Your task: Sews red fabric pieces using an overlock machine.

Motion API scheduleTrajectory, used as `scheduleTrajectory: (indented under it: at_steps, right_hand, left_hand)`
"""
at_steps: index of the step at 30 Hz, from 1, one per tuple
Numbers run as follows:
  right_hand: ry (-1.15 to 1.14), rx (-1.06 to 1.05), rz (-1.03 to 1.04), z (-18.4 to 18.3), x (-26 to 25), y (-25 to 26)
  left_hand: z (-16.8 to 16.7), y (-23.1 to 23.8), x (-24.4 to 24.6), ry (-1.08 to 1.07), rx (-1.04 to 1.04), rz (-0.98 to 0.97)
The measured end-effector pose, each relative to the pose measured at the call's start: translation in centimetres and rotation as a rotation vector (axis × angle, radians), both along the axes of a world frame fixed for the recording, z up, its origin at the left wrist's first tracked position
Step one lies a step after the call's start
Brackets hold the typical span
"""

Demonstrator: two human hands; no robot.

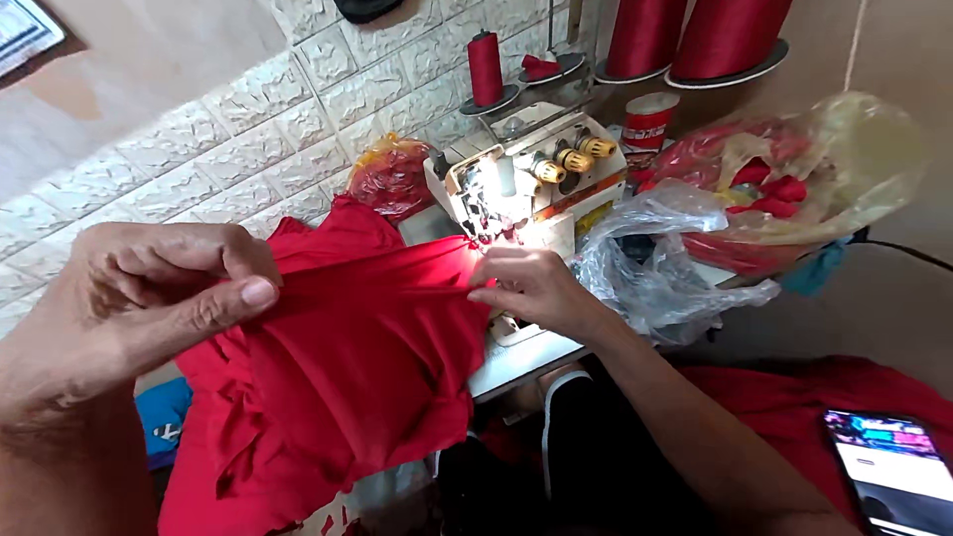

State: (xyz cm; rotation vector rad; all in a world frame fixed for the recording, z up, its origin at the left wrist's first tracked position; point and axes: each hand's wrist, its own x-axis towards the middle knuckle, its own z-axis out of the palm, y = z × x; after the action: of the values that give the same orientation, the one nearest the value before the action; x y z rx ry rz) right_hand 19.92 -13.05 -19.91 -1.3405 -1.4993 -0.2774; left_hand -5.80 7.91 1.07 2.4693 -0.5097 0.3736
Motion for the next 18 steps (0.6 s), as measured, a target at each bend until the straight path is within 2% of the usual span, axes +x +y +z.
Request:
scheduleTrajectory:
  at_steps: [3,5,9,18]
  right_hand:
    - [-0.086,-0.033,-0.174,-1.9,-1.1,-3.7]
    - [-0.042,-0.056,-0.263,-3.9,-1.2,-5.2]
    - [0.020,0.019,-0.330,-6.5,-1.2,-4.5]
    - [-0.104,0.105,-0.433,-4.2,0.6,-0.6]
  left_hand:
    - [-1.0,-3.1,1.0,0.056,0.078,-0.030]
    - [-2.2,-4.6,2.2,0.093,0.150,-0.076]
    - [-3.5,-5.3,4.9,0.150,0.161,-0.157]
    - [-2.9,-4.4,6.5,0.149,0.058,-0.058]
